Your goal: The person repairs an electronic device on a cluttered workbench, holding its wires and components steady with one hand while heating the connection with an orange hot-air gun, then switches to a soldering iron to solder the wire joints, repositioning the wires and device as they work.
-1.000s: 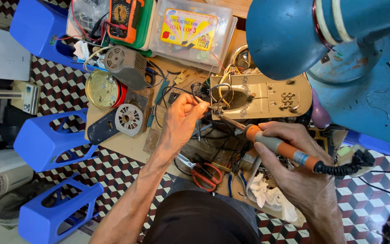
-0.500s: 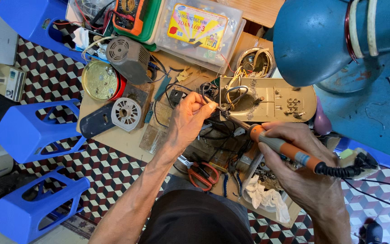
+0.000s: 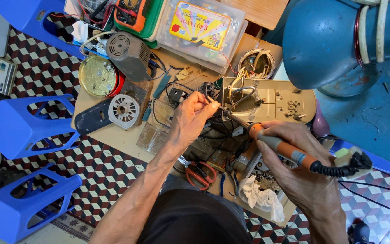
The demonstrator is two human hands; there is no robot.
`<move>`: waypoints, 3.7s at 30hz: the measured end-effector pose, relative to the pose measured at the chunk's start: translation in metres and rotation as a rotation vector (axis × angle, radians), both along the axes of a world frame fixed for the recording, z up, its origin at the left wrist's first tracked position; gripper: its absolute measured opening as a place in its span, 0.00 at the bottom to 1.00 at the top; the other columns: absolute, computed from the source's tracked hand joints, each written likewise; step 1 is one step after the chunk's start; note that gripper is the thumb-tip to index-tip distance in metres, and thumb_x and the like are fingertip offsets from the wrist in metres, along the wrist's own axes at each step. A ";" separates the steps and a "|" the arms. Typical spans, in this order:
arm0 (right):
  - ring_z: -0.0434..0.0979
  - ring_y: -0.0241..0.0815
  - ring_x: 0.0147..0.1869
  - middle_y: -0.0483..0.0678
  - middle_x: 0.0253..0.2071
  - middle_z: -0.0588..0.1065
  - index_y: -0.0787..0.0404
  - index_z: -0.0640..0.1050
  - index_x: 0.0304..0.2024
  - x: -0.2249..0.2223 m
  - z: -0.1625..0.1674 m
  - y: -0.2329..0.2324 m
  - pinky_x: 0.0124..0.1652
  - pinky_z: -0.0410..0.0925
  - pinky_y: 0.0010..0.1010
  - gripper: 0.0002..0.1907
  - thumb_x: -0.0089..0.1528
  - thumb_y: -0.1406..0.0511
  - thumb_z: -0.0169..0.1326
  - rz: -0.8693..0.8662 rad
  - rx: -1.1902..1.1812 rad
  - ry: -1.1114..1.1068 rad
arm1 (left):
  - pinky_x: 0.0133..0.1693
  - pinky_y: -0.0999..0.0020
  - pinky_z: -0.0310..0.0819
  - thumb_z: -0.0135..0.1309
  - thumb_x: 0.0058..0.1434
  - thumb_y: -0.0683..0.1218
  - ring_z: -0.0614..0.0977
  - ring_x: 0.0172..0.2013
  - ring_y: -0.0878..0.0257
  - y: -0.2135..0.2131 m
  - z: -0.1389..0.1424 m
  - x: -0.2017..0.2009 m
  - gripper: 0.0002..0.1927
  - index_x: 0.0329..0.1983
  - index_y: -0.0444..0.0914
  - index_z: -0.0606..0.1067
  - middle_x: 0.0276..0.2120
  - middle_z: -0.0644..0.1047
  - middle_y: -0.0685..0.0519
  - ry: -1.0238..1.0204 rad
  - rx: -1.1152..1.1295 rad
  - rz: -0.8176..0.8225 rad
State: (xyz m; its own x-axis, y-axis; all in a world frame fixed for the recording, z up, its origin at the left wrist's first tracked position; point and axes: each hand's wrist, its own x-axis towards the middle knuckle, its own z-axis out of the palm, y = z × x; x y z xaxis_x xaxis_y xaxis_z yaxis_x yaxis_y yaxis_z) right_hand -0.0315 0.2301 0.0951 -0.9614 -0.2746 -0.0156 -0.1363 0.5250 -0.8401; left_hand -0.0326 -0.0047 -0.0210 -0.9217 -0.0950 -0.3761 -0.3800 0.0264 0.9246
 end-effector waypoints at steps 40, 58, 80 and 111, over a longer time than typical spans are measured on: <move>0.83 0.48 0.50 0.58 0.50 0.77 0.65 0.76 0.48 0.070 -0.021 -0.060 0.42 0.80 0.32 0.18 0.59 0.66 0.68 -0.183 0.209 0.289 | 0.42 0.77 0.77 0.58 0.65 0.48 0.80 0.35 0.73 -0.007 -0.003 -0.001 0.12 0.39 0.34 0.73 0.31 0.83 0.52 -0.057 0.064 -0.009; 0.83 0.47 0.50 0.56 0.47 0.79 0.67 0.76 0.48 0.071 -0.020 -0.041 0.50 0.78 0.34 0.17 0.59 0.70 0.67 -0.368 0.110 0.207 | 0.44 0.75 0.79 0.59 0.64 0.49 0.82 0.36 0.71 -0.011 -0.001 -0.004 0.13 0.39 0.34 0.74 0.31 0.83 0.51 -0.085 0.049 -0.031; 0.84 0.42 0.47 0.55 0.45 0.80 0.67 0.76 0.49 0.056 -0.020 -0.047 0.45 0.79 0.29 0.18 0.60 0.69 0.66 -0.376 0.037 0.150 | 0.48 0.69 0.81 0.57 0.65 0.47 0.84 0.39 0.67 -0.011 -0.001 -0.004 0.10 0.40 0.35 0.73 0.32 0.83 0.50 -0.110 0.098 -0.015; 0.84 0.47 0.50 0.58 0.48 0.80 0.67 0.78 0.47 0.056 -0.003 -0.031 0.48 0.79 0.33 0.16 0.58 0.70 0.65 -0.384 0.096 0.048 | 0.52 0.66 0.80 0.56 0.65 0.48 0.83 0.41 0.67 -0.013 0.006 -0.006 0.12 0.40 0.34 0.72 0.34 0.83 0.49 -0.160 0.120 -0.022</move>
